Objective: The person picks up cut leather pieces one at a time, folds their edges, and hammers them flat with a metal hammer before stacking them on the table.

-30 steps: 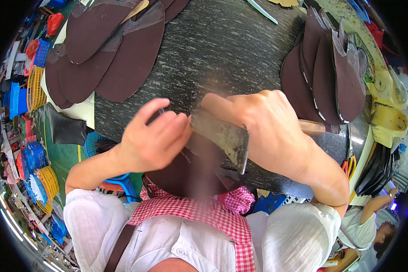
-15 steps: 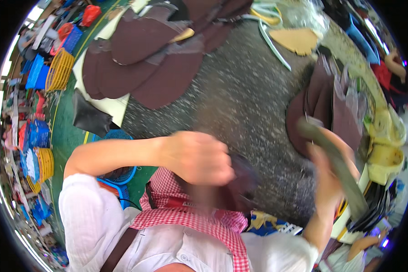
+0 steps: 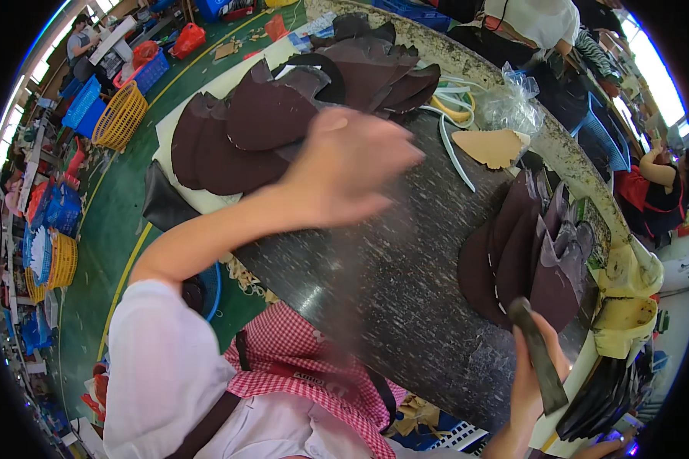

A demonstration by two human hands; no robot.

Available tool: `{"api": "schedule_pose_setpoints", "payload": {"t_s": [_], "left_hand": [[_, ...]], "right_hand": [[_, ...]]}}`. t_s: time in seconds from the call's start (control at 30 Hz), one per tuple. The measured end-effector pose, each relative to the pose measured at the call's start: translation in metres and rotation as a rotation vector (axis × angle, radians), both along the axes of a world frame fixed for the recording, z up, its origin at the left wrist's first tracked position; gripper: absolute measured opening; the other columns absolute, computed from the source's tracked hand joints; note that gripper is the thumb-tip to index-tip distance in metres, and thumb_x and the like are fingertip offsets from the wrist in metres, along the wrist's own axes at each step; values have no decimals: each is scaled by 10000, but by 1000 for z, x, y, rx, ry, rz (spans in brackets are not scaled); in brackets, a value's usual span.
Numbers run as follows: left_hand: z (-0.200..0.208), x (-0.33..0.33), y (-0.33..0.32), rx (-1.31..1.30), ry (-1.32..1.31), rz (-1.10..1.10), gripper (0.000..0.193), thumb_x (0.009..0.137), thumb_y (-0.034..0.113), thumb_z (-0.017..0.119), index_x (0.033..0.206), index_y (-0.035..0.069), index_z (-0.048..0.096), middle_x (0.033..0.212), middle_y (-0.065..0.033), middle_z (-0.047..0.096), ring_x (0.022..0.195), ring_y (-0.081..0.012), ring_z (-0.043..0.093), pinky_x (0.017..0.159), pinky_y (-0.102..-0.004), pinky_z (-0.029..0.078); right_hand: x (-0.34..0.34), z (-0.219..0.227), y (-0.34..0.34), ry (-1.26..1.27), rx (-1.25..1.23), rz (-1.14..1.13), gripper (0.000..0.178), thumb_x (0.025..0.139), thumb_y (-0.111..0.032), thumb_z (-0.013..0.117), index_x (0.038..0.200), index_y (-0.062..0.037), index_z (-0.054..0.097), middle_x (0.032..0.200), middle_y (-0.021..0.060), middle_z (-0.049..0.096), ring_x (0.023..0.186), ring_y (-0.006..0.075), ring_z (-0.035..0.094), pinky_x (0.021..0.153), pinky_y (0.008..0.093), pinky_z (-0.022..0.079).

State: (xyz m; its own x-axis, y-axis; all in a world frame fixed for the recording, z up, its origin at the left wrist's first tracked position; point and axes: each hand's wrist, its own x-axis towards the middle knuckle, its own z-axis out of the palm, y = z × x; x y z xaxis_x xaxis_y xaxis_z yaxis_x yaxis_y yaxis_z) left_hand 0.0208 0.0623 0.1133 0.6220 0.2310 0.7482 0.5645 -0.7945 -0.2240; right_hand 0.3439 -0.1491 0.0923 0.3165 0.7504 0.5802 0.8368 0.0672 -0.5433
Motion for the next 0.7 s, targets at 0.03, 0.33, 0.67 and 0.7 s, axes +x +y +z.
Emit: {"api": "schedule_pose_setpoints", "payload": {"t_s": [0.03,0.33,0.67,0.7], "left_hand": [[7,-49,2,-38,-44,126,756,694,298,834,1386,145,570,1398,-121,531,1292,-325,501,1059,-515,354],[17,-174,69,-471,-579,421,365,1046,325,570,1218,12,647,817,-257,657,786,-443,666,713,-442,504],[15,-221,-82,68,-700,275,330,1023,244,628,1153,-54,688,1121,-191,734,946,-245,717,834,-326,543],[-2,-213,-105,19,-405,337,321,1029,224,596,1191,-38,687,1151,-192,723,960,-256,720,817,-334,550]], "right_hand": [[-12,8,16,-123,53,163,215,912,-25,739,1125,-18,710,954,131,742,862,215,723,812,313,535],[-174,75,240,-480,24,466,369,958,-432,672,1181,-140,708,881,171,745,829,348,737,736,441,576],[-243,65,321,-452,-67,463,343,938,-435,679,1109,-140,713,971,141,760,948,363,730,844,479,572],[-244,60,320,-449,-76,475,343,938,-435,679,1109,-140,713,971,141,760,948,363,730,844,479,572]]}}
